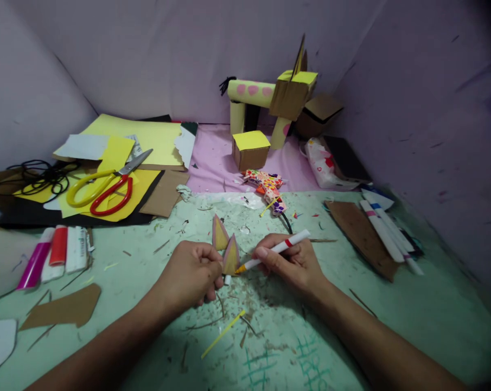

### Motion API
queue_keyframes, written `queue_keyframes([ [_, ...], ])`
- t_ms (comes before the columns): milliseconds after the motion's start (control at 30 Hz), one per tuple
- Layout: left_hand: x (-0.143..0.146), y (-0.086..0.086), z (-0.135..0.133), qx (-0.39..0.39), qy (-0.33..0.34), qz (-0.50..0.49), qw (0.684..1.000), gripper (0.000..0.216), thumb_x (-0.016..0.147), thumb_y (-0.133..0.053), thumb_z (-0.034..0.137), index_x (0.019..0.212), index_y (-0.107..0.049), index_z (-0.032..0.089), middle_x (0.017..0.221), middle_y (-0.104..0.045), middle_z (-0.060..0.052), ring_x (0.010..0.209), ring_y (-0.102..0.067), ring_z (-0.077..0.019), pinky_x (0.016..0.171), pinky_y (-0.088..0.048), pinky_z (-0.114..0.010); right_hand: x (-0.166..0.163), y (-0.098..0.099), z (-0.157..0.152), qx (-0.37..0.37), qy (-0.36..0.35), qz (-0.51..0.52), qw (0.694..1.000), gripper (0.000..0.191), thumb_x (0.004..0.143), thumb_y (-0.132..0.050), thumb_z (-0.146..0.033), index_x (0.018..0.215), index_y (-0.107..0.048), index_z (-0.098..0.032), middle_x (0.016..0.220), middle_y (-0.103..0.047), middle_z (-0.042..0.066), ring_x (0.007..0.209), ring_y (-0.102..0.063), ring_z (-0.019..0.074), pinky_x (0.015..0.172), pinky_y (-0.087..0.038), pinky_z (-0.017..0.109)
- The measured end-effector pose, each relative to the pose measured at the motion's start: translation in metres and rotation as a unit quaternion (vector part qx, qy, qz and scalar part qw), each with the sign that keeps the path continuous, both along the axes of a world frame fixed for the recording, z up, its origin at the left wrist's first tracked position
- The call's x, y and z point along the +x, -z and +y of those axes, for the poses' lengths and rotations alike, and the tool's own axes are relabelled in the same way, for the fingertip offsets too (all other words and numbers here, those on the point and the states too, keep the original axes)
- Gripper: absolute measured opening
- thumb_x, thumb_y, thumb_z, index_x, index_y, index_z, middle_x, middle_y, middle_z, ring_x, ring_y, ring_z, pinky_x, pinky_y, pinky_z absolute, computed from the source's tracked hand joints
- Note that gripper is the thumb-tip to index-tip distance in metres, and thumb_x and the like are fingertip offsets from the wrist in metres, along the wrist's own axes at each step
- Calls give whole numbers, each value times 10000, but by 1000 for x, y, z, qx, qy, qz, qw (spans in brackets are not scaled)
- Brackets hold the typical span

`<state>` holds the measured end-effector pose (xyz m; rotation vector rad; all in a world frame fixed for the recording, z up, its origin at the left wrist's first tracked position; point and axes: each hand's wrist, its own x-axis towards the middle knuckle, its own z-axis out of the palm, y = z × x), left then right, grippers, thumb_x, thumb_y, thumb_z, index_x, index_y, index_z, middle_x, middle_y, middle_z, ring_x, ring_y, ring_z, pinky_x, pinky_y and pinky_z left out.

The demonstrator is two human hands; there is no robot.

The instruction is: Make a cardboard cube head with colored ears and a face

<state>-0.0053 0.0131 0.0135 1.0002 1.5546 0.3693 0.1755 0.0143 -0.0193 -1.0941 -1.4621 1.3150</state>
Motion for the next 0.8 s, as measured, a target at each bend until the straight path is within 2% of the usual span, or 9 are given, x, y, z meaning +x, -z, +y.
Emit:
queue_keyframes([
  [133,0,1,0,-2,-2,-8,1000,153,718,-471,66,608,-525,156,444,-555,41,300,-437,-63,276,-286,-152,-1,1,1,13,50,18,999,223,775,-620,-344,659,-636,-155,468,-535,-11,425,-454,106,409,-339,225],
  [400,0,1,0,2,-1,-3,1000,136,700,-481,62,611,-527,155,437,-556,43,300,-436,-67,277,-291,-156,1,1,-1,-2,10,3,1000,256,762,-635,-364,625,-641,-148,439,-499,-21,395,-412,93,391,-293,218],
  [633,0,-1,-1,2,-2,-7,1000,156,710,-479,62,595,-516,161,437,-554,44,296,-431,-61,276,-282,-152,-1,2,1,29,61,28,997,211,791,-610,-332,671,-634,-160,497,-556,-6,446,-476,110,436,-367,231],
  [800,2,0,0,2,-5,-3,1000,164,711,-478,59,587,-518,157,431,-551,43,293,-425,-60,273,-278,-152,0,2,0,5,41,20,999,212,779,-611,-327,659,-636,-154,469,-538,-10,420,-448,104,408,-326,224],
])
